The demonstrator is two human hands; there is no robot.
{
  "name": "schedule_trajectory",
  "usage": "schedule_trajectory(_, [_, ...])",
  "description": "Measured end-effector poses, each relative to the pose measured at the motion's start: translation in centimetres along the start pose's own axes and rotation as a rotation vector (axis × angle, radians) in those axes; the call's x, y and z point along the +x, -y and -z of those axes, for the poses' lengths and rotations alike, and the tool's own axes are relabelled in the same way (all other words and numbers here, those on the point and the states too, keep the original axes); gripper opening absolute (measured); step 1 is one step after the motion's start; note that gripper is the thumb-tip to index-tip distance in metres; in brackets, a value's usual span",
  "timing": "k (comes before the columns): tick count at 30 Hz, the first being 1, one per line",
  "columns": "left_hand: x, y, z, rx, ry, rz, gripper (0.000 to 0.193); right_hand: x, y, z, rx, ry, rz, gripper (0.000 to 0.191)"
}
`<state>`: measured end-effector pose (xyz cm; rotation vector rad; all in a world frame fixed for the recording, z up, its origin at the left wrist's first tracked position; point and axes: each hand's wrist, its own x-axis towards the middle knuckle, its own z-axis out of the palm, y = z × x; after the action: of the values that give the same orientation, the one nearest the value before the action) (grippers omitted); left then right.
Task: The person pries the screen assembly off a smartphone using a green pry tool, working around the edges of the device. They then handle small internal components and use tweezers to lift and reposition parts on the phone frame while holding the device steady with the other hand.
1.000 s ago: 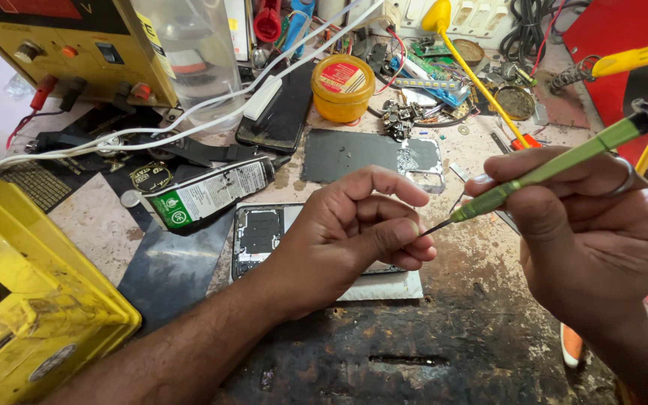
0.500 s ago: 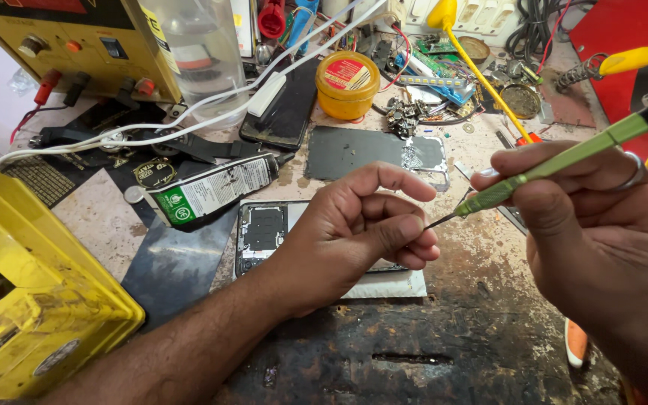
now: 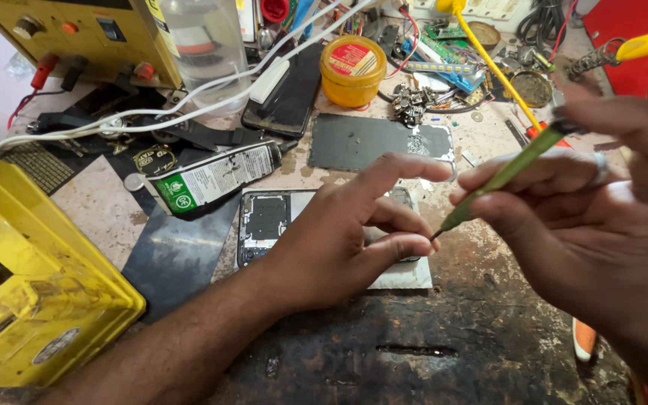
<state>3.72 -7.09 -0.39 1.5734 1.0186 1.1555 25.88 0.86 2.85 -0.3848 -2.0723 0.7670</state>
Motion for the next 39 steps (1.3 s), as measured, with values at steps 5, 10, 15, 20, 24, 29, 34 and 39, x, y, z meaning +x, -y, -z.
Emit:
schedule_trajectory(5, [0.4,-0.1,0.2,0.251,0.044,0.002,0.066,-0.5,-1.3,-0.9,-0.056,0.107,0.010,0.066])
schedule_trajectory(10, [0.1,0.4,0.8,0.256,0.114,-0.009,0.078,-1.1,-2.0,-1.2,-0.013,0.133,-0.064,0.065])
schedule_trajectory(15, [0.2,0.9,1.1,0.266,0.141,0.000,0.085,-1.1,-1.8,-1.3,-0.044,0.113,-0.051,0.065])
schedule_trajectory(20, [0.1,1.0,1.1,0.299,0.134,-0.028,0.088,-1.2,-1.8,-1.5,-0.057,0.173,0.067,0.065])
schedule_trajectory(24, [0.2,1.1,1.0,0.322,0.128,-0.038,0.088,-1.6,-2.4,-1.6,-0.042,0.200,0.068,0.067])
schedule_trajectory(29, [0.1,1.1,1.0,0.314,0.127,-0.065,0.088,-1.9,-3.1,-1.3,-0.092,0.232,0.162,0.068])
schedule_trajectory(34, [-0.3,1.5,1.1,0.446,0.003,-0.186,0.096,-1.9,-2.9,-1.2,-0.275,0.124,0.104,0.073])
schedule_trajectory(39, [-0.3,1.9,1.7,0.747,-0.030,-0.238,0.094,-2.5,-2.0,-1.0,0.063,0.097,0.118,0.042])
